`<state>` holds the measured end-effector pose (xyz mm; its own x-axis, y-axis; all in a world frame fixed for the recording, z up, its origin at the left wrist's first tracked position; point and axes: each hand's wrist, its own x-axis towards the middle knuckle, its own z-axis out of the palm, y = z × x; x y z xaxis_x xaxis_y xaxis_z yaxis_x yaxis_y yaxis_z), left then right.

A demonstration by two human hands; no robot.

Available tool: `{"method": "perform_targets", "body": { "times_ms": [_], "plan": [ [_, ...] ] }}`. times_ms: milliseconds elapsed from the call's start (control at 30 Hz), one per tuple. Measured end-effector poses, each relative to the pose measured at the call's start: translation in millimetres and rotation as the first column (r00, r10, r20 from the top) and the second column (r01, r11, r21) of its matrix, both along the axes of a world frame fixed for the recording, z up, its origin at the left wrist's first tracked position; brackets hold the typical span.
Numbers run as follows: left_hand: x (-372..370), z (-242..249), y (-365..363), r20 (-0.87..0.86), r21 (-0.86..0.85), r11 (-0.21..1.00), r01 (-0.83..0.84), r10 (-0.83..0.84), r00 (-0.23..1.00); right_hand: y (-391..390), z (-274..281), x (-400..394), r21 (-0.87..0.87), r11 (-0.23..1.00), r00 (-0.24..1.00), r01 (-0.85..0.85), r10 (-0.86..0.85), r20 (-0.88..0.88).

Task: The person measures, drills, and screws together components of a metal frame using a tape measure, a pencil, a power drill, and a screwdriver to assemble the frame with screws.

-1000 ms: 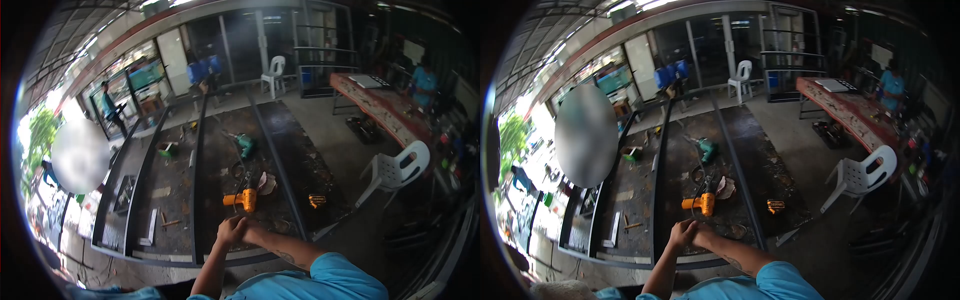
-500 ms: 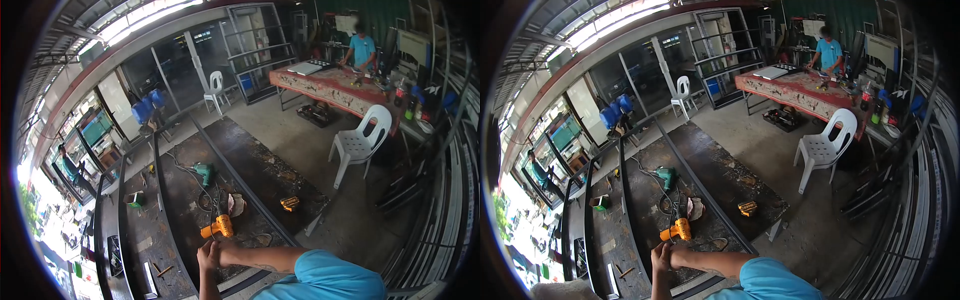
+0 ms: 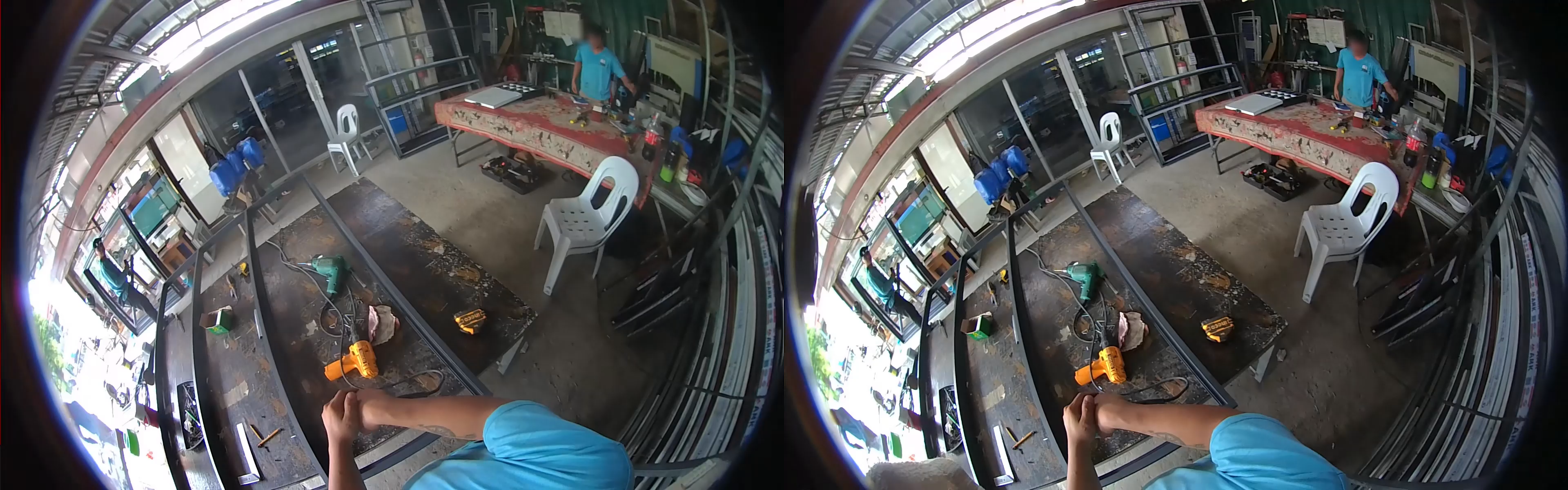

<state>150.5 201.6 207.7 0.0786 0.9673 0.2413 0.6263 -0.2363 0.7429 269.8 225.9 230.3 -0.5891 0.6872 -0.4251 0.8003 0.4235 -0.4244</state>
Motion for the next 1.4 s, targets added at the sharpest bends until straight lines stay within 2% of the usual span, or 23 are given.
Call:
{"method": "perform_targets", "body": {
  "times_ms": [67, 167, 267, 333, 433, 500, 633, 700, 767, 800, 833, 900, 967, 1033, 1067, 1100, 1167, 1200, 1233, 1300, 1367, 1400],
  "plan": [
    [5.1, 5.1, -1.8, 0.000, -0.018, 0.999, 0.031, -0.031, 1.000, -5.2, -8.4, 1.3, -0.019, 0.997, 0.997, 0.071, -0.071, -0.011],
    [8.5, 14.4, -3.3, -0.011, -0.043, 0.991, 0.130, -0.131, 0.991, -11.4, -18.8, 2.1, 0.057, 0.996, 0.994, 0.066, -0.060, -0.088],
    [9.1, 8.1, -3.1, -0.004, -0.026, 0.988, 0.149, -0.150, 0.989, -14.6, -26.5, 4.2, 0.054, 0.995, 0.987, 0.084, -0.076, -0.138],
    [10.5, 5.6, -3.9, -0.010, -0.008, 0.988, 0.155, -0.155, 0.988, -12.1, -36.5, 0.7, 0.122, 0.992, 0.989, 0.028, -0.010, -0.148],
    [15.6, 4.4, -8.8, -0.041, -0.009, 0.996, 0.088, -0.088, 0.995, -11.1, -28.8, 5.8, 0.022, 0.999, 0.995, 0.041, -0.039, -0.088],
    [18.7, 4.1, -11.2, -0.090, 0.039, 0.999, 0.021, -0.018, 0.996, -11.5, -19.5, 11.7, 0.021, 0.999, 0.995, 0.041, -0.039, -0.087],
    [15.5, 0.1, -11.3, -0.079, 0.040, 0.999, -0.010, 0.013, 0.997, -13.6, -4.9, 13.5, 0.042, 0.998, 0.996, 0.047, -0.043, -0.084],
    [14.7, 1.2, -9.9, -0.055, 0.047, 0.999, -0.020, 0.022, 0.998, -8.0, -20.1, 4.2, 0.017, 0.999, 0.998, 0.037, -0.037, -0.044],
    [7.0, 3.2, -2.3, -0.037, 0.032, 0.995, 0.095, -0.093, 0.995, -10.4, -17.8, -1.4, 0.050, 0.989, 0.984, 0.137, -0.131, -0.118],
    [3.3, 3.8, 3.2, -0.072, 0.025, 0.991, 0.131, -0.128, 0.989, -10.2, -17.7, -2.0, -0.006, 0.988, 0.987, 0.152, -0.152, -0.056],
    [4.3, 5.8, 5.7, -0.076, 0.022, 0.990, 0.138, -0.136, 0.988, -10.0, -17.6, -1.3, -0.009, 0.987, 0.985, 0.160, -0.160, -0.060],
    [9.2, 9.2, 11.4, -0.026, 0.014, 0.981, 0.193, -0.193, 0.981, -9.6, -20.1, 1.2, 0.041, 0.987, 0.973, 0.157, -0.148, -0.175],
    [11.8, 10.8, 11.8, -0.028, -0.006, 0.976, 0.219, -0.219, 0.975, -11.0, -21.5, 3.7, 0.034, 0.984, 0.971, 0.178, -0.169, -0.169],
    [18.1, 13.2, 9.0, -0.118, -0.044, 0.991, 0.126, -0.130, 0.984, -8.0, -18.3, 11.9, 0.035, 0.980, 0.971, 0.196, -0.189, -0.150],
    [20.3, 5.3, 8.0, -0.150, 0.055, 0.994, 0.092, -0.083, 0.985, -6.1, -13.7, 16.7, 0.046, 0.992, 0.987, 0.114, -0.109, -0.117],
    [24.2, 1.3, 6.7, -0.142, 0.053, 0.994, 0.099, -0.091, 0.986, -3.2, -11.7, 18.8, 0.052, 0.998, 0.996, 0.034, -0.030, -0.087],
    [32.6, -4.2, -0.1, -0.133, 0.106, 0.989, -0.099, 0.113, 0.985, 10.2, -42.9, 12.2, 0.098, 0.995, 0.995, 0.006, 0.003, -0.099],
    [36.7, -4.1, -4.1, -0.151, 0.138, 0.979, -0.148, 0.169, 0.974, 14.0, -50.2, 9.9, 0.149, 0.986, 0.993, -0.074, 0.087, -0.083],
    [38.8, -6.2, -5.2, -0.149, 0.132, 0.981, -0.143, 0.162, 0.975, 18.7, -55.9, 8.6, 0.199, 0.967, 0.983, -0.156, 0.171, -0.059],
    [37.8, -10.2, -7.2, -0.108, 0.148, 0.973, -0.179, 0.195, 0.975, 22.5, -67.7, 6.6, 0.190, 0.972, 0.984, -0.136, 0.155, -0.090],
    [30.8, -12.0, -8.0, -0.137, 0.146, 0.976, -0.164, 0.184, 0.973, 11.8, -23.2, 20.4, -0.001, 0.995, 0.995, -0.097, 0.097, -0.021],
    [32.4, -10.3, -2.4, -0.160, 0.160, 0.977, -0.142, 0.168, 0.973, 24.5, -73.3, 3.5, 0.074, 0.979, 0.978, -0.192, 0.197, -0.075]
  ]
}}
